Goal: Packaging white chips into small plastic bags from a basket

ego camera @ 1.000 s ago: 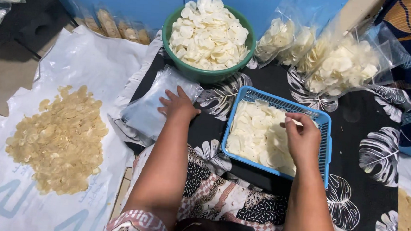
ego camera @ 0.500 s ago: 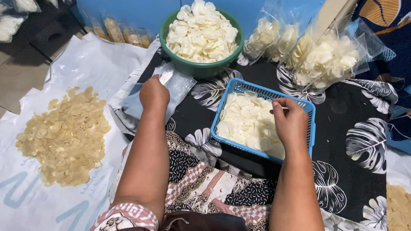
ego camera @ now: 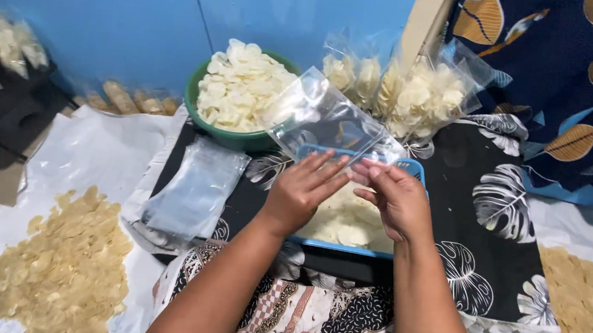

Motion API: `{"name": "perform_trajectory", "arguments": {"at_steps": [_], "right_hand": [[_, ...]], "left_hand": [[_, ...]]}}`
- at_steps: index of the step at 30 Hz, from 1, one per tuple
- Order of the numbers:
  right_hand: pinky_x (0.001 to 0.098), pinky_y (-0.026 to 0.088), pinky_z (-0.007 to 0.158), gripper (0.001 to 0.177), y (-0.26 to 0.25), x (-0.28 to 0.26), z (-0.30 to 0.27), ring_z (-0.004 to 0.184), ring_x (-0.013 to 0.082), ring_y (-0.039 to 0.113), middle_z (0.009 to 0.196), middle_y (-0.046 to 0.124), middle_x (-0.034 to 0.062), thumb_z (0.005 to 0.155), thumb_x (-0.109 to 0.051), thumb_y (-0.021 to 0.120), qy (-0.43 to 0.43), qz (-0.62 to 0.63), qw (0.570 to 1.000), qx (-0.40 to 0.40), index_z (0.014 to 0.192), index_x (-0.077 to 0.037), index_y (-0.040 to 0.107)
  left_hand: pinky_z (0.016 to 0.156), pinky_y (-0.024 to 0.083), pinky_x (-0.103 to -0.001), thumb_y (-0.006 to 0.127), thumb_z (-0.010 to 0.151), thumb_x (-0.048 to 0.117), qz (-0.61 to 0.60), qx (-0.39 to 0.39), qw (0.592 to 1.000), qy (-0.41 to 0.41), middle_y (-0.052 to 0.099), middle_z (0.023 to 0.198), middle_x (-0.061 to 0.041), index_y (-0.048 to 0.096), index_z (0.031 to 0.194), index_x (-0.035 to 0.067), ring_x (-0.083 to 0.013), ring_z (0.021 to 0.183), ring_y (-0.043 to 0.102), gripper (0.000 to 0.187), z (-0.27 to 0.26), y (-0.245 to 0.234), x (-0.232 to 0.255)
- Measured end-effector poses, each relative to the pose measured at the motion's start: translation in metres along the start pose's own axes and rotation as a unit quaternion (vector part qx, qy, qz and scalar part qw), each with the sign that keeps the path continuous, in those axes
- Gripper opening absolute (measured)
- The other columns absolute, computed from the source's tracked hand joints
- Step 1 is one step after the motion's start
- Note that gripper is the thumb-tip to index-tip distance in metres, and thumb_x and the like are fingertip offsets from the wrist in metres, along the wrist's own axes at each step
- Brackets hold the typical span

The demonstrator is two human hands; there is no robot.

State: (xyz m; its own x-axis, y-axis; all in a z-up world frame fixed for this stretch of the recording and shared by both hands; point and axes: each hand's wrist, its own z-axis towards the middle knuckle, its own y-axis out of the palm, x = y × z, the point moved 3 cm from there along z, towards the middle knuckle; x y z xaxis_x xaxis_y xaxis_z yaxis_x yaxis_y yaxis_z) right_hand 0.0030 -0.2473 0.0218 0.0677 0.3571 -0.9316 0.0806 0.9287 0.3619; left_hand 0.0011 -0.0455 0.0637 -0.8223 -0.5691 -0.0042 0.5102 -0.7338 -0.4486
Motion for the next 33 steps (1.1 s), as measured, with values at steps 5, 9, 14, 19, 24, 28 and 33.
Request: {"name": "perform_trajectory", "arguments": {"at_steps": [5, 9, 14, 19, 24, 28, 33], "right_hand": [[0.0344, 0.067, 0.071, 0.016, -0.009, -0.006, 0.004, 0.077, 0.0227, 0.077, 0.091, 0.077, 0.0189, 0.098, -0.005, 0.068, -0.067, -0.144, 0.978, 0.133, 0.111, 0.002, 0.074], [0.0317, 0.062, 0.073, 0.004, 0.020, -0.018, -0.016, 0.070, 0.0168, 0.074, 0.073, 0.076, 0.0137, 0.092, -0.005, 0.079, -0.161, -0.290, 0.940, 0.087, 0.095, -0.002, 0.079], [0.0390, 0.062, 0.084, 0.017, 0.034, -0.008, -0.014, 0.084, 0.0223, 0.075, 0.090, 0.076, 0.0122, 0.084, 0.001, 0.079, -0.170, -0.315, 0.931, -0.070, 0.100, -0.003, 0.079], [0.0404, 0.059, 0.090, 0.030, 0.036, -0.013, -0.016, 0.090, 0.0202, 0.073, 0.101, 0.073, 0.0127, 0.081, 0.005, 0.080, -0.135, -0.290, 0.938, -0.135, 0.110, 0.000, 0.076], [0.0390, 0.058, 0.091, 0.029, 0.034, -0.009, -0.016, 0.093, 0.0198, 0.071, 0.103, 0.071, 0.0131, 0.083, 0.005, 0.078, -0.138, -0.281, 0.936, -0.161, 0.112, 0.002, 0.075], [0.0385, 0.058, 0.089, 0.021, 0.032, -0.006, -0.015, 0.090, 0.0203, 0.070, 0.098, 0.071, 0.0149, 0.088, 0.005, 0.074, -0.144, -0.264, 0.940, -0.163, 0.109, 0.004, 0.074], [0.0395, 0.060, 0.090, 0.024, 0.053, -0.006, -0.021, 0.098, 0.0325, 0.068, 0.109, 0.059, 0.0175, 0.088, 0.001, 0.076, -0.253, -0.404, 0.877, -0.058, 0.110, -0.002, 0.069]], "left_hand": [[0.108, 0.049, -0.052, 0.058, 0.088, 0.009, -0.186, -0.124, 0.966, -0.127, 0.055, 0.151, -0.014, 0.061, 0.139, 0.017, -0.0394, 0.137, 0.053, 0.051, -0.018, 0.034, 0.011], [0.092, 0.059, -0.042, 0.075, 0.091, 0.015, -0.401, -0.049, 0.849, -0.341, 0.063, 0.136, -0.024, 0.055, 0.146, 0.006, -0.0400, 0.125, 0.061, 0.059, -0.021, 0.045, 0.017], [0.086, 0.061, -0.036, 0.077, 0.090, 0.014, -0.489, -0.022, 0.758, -0.430, 0.072, 0.120, -0.020, 0.062, 0.136, 0.002, -0.0274, 0.116, 0.063, 0.050, -0.044, 0.057, 0.007], [0.082, 0.061, -0.031, 0.073, 0.095, 0.013, -0.529, -0.062, 0.737, -0.416, 0.078, 0.103, -0.012, 0.072, 0.123, 0.004, -0.0086, 0.100, 0.066, 0.030, -0.030, 0.030, -0.001], [0.086, 0.056, -0.034, 0.065, 0.102, 0.010, -0.562, -0.110, 0.736, -0.361, 0.077, 0.095, -0.010, 0.067, 0.118, 0.001, -0.0071, 0.093, 0.058, 0.019, -0.026, 0.020, -0.005], [0.095, 0.054, -0.038, 0.058, 0.105, 0.007, -0.582, -0.122, 0.730, -0.338, 0.076, 0.107, -0.010, 0.062, 0.132, 0.000, -0.0100, 0.101, 0.060, 0.029, -0.035, 0.021, -0.009], [0.101, 0.051, -0.056, 0.047, 0.091, -0.003, -0.410, -0.135, 0.825, -0.364, 0.067, 0.118, -0.036, 0.047, 0.146, -0.007, -0.0491, 0.118, 0.062, 0.055, -0.021, 0.012, 0.004]]}}
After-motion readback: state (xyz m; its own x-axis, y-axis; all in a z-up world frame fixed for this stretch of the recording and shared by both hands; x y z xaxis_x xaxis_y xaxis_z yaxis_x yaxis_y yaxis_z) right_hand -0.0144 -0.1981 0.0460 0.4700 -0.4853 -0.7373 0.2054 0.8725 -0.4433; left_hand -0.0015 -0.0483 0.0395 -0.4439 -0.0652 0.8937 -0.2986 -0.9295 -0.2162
